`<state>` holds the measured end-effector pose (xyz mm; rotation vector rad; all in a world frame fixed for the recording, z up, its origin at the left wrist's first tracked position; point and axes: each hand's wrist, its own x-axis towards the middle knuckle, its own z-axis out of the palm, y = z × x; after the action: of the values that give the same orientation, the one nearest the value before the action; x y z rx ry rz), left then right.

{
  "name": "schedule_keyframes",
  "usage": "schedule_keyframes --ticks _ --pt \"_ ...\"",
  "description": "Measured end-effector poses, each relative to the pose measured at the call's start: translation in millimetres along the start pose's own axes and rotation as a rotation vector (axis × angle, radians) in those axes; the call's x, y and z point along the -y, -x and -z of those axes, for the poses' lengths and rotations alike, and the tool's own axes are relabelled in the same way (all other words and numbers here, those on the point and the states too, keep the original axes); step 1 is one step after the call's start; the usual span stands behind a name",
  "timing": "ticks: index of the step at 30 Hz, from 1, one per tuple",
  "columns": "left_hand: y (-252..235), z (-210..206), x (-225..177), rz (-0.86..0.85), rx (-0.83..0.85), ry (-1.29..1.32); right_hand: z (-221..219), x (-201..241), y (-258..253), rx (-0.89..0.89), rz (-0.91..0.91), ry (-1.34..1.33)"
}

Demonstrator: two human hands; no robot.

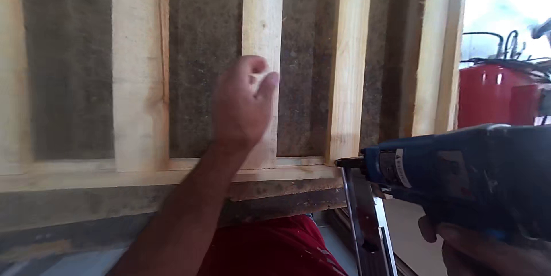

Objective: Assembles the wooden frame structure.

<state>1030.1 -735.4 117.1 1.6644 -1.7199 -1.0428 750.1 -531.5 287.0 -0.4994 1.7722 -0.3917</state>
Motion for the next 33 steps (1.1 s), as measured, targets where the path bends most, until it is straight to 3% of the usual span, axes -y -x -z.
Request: schedule_keyframes --ticks 2,4,8,17,22,33 --pt "-8.6 20.2 25.6 0.168 0.083 -0.067 -9.6 2.5 5.1 -0.004 0.038 -0.027" --pt "-5.2 22.1 49.7 0.338 0.295 -0.039 -28.0 4.5 14.8 0.009 0.096 -0.045" --pt "2.6 16.2 68.8 0.375 0.519 -0.007 -74.8 16.5 30.3 0.036 0.176 -0.088" --pt "-2.9 17.3 85.8 0.325 0.596 0.104 -161.8 44.7 25.6 -0.019 0.071 -0.107" --pt "-4.2 17.0 89.0 0.305 0.604 0.130 -172.3 56.1 24.8 -0.077 -0.001 -0.047" --pt "-7.1 17.7 92.8 0.295 0.625 0.126 -185.7 67.0 20.4 0.019 0.023 -0.025"
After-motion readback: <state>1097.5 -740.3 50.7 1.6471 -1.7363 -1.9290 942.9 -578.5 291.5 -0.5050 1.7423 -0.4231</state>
